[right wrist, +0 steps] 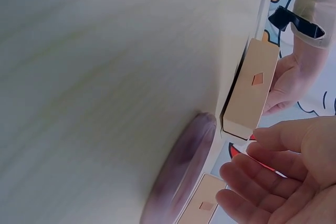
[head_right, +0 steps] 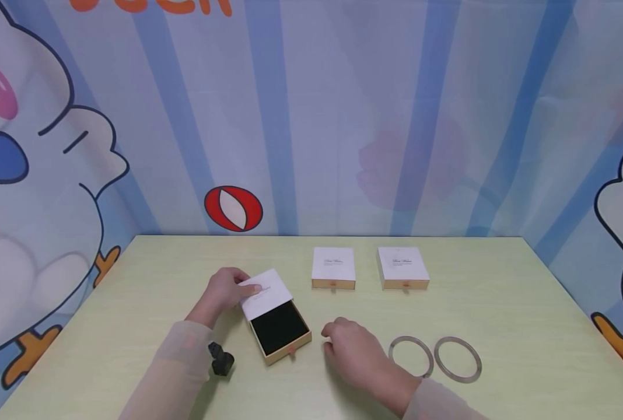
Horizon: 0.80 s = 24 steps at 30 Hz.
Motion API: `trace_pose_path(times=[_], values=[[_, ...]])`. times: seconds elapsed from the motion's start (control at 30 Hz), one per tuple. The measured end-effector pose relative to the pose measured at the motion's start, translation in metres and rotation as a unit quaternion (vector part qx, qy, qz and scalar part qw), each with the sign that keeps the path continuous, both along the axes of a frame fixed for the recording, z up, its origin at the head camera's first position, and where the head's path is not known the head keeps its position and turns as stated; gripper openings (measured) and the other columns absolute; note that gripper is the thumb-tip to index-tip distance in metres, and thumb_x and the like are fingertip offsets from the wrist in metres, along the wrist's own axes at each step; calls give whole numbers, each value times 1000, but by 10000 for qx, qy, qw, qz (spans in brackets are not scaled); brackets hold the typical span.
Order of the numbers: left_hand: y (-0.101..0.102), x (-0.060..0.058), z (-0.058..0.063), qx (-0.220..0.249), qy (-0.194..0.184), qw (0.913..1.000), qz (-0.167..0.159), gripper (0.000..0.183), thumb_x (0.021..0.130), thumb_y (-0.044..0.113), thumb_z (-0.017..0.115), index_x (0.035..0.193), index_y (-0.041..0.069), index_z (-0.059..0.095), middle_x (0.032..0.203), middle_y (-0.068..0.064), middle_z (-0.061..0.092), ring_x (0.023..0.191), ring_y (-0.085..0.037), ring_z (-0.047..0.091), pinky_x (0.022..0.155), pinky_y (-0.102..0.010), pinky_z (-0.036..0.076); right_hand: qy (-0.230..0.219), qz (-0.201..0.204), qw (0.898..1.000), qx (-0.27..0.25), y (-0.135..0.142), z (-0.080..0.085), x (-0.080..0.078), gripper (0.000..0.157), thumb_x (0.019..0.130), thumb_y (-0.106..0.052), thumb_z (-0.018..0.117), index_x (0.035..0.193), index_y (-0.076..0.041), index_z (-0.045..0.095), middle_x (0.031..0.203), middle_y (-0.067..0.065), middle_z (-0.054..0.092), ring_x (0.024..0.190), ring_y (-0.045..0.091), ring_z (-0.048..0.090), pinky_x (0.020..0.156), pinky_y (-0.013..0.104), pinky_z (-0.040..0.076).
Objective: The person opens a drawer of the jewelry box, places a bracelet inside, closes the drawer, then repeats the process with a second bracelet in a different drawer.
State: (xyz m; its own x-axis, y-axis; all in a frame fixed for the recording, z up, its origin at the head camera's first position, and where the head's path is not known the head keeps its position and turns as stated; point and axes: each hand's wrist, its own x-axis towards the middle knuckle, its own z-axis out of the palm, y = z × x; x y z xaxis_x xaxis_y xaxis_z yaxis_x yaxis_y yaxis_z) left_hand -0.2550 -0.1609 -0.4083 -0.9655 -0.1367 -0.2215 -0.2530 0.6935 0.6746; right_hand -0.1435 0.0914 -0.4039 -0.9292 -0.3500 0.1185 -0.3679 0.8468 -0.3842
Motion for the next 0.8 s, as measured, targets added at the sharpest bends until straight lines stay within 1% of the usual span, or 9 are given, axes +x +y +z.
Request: trace_pose_path(times=[0.2,0.37,0.47,0.5,0.6,0.7,0.73,0.8], values=[[0,1,1,8,-2,10000,15,36,83,27,72,108,3,63,104,-12,60,93,-25,51,77,-33,48,89,-10,10000,13,5,-2,-1,14,82,-8,68,96,-6,71,95,5,68,93,24,65,81,41,53],[0,1,1,5,2,10000,18,36,83,27,73,108,3,63,103,-12,60,92,-24,51,77,-32,47,49,-62,10000,53,9,-1,-3,15,81,-7,69,96,-6,71,95,6,68,93,24,65,80,41,53],[0,1,2,-7,38,10000,-1,36,83,27,73,108,3,63,102,-12,60,91,-24,51,76,-32,47,117,-57,9999,53,12,-2,-5,15,80,-6,69,95,-5,71,94,7,68,90,24,66,77,41,53],[0,1,2,-9,51,10000,-7,36,83,27,73,108,2,63,102,-12,60,91,-24,51,76,-32,47,266,-1,9996,92,14,-4,-6,15,79,-5,70,94,-6,71,92,6,68,87,24,66,75,40,53],[1,1,3,-10,72,10000,-16,36,83,27,73,108,2,63,103,-12,60,92,-24,51,77,-32,47,374,38,9993,76,18,-6,-8,16,77,-3,69,92,-4,71,90,7,69,86,24,66,73,40,53],[1,1,2,-5,56,10000,-5,37,83,27,73,109,2,63,104,-12,60,93,-25,51,78,-33,47,283,-22,9996,57,21,-4,-9,16,77,-3,68,92,-4,71,90,7,69,87,25,66,75,40,53],[1,1,2,-9,50,10000,-9,37,83,27,73,109,2,63,104,-12,60,93,-25,51,78,-33,48,138,-94,9999,10,21,-2,-9,16,78,-2,67,93,-3,71,92,8,69,89,26,66,77,41,53],[1,1,2,-15,44,10000,-16,37,83,27,73,109,2,63,104,-12,60,93,-25,51,78,-33,48,49,-169,9998,2,22,0,-8,16,78,-3,68,94,-4,71,92,7,69,90,25,66,78,41,53]])
